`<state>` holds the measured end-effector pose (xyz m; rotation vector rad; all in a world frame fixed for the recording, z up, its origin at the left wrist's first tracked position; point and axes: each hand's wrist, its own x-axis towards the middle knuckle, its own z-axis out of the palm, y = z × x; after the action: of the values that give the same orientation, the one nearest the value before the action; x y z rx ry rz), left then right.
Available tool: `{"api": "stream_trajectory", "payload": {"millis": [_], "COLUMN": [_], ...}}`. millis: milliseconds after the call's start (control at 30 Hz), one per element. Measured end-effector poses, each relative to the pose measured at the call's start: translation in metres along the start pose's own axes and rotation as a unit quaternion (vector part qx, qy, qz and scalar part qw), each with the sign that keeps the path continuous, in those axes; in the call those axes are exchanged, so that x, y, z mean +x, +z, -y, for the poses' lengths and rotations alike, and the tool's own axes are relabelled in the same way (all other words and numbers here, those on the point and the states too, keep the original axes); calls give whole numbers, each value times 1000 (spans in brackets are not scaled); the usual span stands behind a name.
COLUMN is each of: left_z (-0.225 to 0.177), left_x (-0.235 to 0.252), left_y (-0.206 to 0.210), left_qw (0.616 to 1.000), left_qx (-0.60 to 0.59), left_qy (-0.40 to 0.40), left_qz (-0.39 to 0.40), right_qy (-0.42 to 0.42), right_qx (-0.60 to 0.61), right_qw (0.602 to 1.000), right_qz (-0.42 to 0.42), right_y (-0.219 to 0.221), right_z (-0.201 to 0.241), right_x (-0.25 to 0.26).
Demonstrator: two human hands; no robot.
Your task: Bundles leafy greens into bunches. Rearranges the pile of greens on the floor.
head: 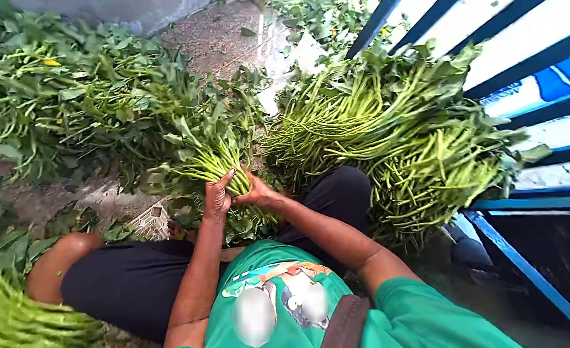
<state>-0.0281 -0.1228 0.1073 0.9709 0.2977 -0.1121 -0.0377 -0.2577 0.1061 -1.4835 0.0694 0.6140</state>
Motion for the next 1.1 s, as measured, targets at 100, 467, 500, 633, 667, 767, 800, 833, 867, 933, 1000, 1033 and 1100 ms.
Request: {"api": "stream_trajectory", "payload": {"millis": [100, 467, 500, 633, 667, 767, 800, 833, 867, 933, 1000, 1033, 1100], "left_z": [1, -48, -56, -66, -65, -59, -57, -55, -54, -52, -50, -49, -47], "left_x": [6, 20, 16, 15, 16, 19, 19, 19, 19, 18, 19, 20, 21], "left_y": [8, -17, -22, -48, -53, -58, -59, -58, -57, -57, -57, -58, -60], "left_qw": [996, 916, 916, 948, 957, 975, 978, 981, 983, 984, 984, 984, 984], "left_qx": [84, 137, 132, 93, 88, 78, 79, 81, 82, 84, 80, 77, 75], "left_qy": [-22, -45, -40, -16, -11, -17, -23, -27, -28, -30, -34, -36, -40], "left_qz": [-21, 374, 376, 305, 277, 208, 189, 174, 162, 154, 156, 156, 153], "right_qy": [36, -61, -109, -329, -378, -499, -509, -488, -442, -271, -75, 0, 100], "right_qx": [48, 313, 299, 148, 102, -22, -56, -90, -129, -180, -139, -78, 37], "right_qw": [998, 941, 938, 874, 839, 685, 634, 595, 568, 585, 681, 735, 798], "right_qz": [-24, -117, -136, -325, -379, -530, -580, -632, -682, -743, -715, -674, -593], "right_y": [4, -78, -91, -135, -148, -210, -234, -255, -274, -294, -299, -297, -290], "right_z": [-5, 111, 127, 193, 206, 232, 234, 233, 225, 187, 124, 91, 48], "right_x": [-4, -67, -81, -131, -137, -134, -130, -125, -121, -112, -101, -96, -94]}}
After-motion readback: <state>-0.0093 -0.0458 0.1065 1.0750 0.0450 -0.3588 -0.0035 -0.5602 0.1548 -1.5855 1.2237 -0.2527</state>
